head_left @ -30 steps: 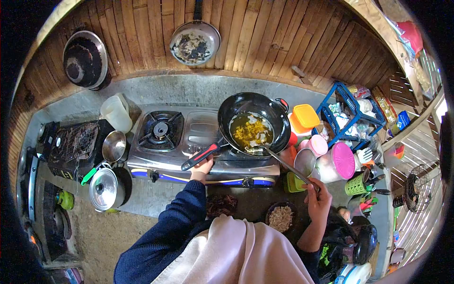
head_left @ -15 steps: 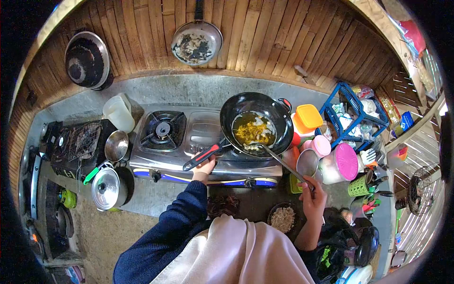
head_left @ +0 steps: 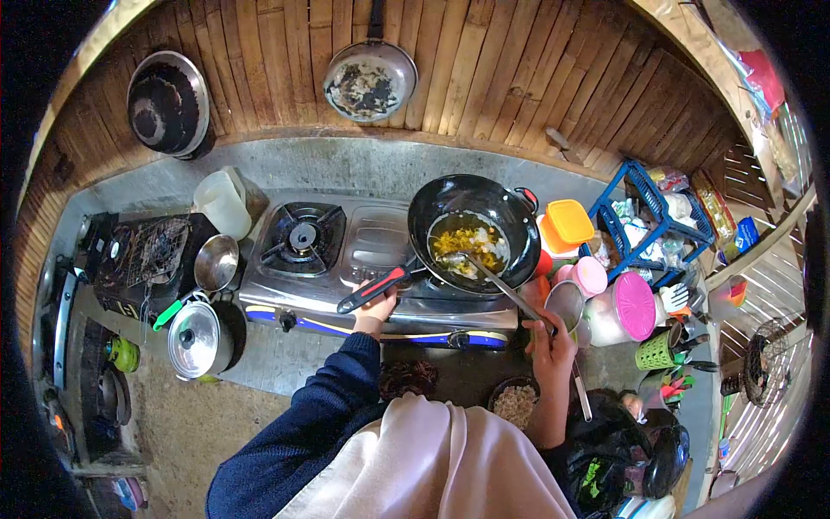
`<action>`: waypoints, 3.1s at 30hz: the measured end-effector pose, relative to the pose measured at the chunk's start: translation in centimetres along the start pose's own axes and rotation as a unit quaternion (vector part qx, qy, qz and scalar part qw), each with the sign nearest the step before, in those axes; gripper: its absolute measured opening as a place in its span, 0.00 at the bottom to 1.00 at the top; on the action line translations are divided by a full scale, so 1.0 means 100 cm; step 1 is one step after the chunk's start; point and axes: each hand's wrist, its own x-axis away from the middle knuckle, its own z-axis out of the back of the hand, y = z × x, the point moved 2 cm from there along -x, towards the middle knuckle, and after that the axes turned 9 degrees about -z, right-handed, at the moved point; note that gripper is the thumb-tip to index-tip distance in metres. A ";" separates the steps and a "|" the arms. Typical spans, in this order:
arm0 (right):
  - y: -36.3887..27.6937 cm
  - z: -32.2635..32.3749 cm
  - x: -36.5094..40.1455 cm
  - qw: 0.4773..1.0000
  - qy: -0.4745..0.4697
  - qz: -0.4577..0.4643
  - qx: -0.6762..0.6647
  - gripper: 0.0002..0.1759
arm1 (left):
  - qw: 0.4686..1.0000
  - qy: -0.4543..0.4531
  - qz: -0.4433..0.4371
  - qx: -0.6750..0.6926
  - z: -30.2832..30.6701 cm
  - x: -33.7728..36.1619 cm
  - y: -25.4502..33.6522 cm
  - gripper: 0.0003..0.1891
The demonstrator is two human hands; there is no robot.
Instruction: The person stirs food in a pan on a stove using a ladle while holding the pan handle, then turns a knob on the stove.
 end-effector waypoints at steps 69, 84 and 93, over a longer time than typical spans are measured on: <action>0.016 0.072 0.046 0.996 0.068 -0.009 -0.052 0.16 | 1.000 -0.011 0.000 0.018 0.007 -0.004 0.005 0.13; 0.015 0.074 0.052 0.980 0.140 0.036 -0.138 0.14 | 1.000 -0.023 0.013 0.002 -0.002 -0.002 0.000 0.12; 0.020 0.073 0.048 0.977 0.165 0.067 -0.113 0.15 | 1.000 0.004 -0.005 0.000 0.001 -0.002 0.001 0.12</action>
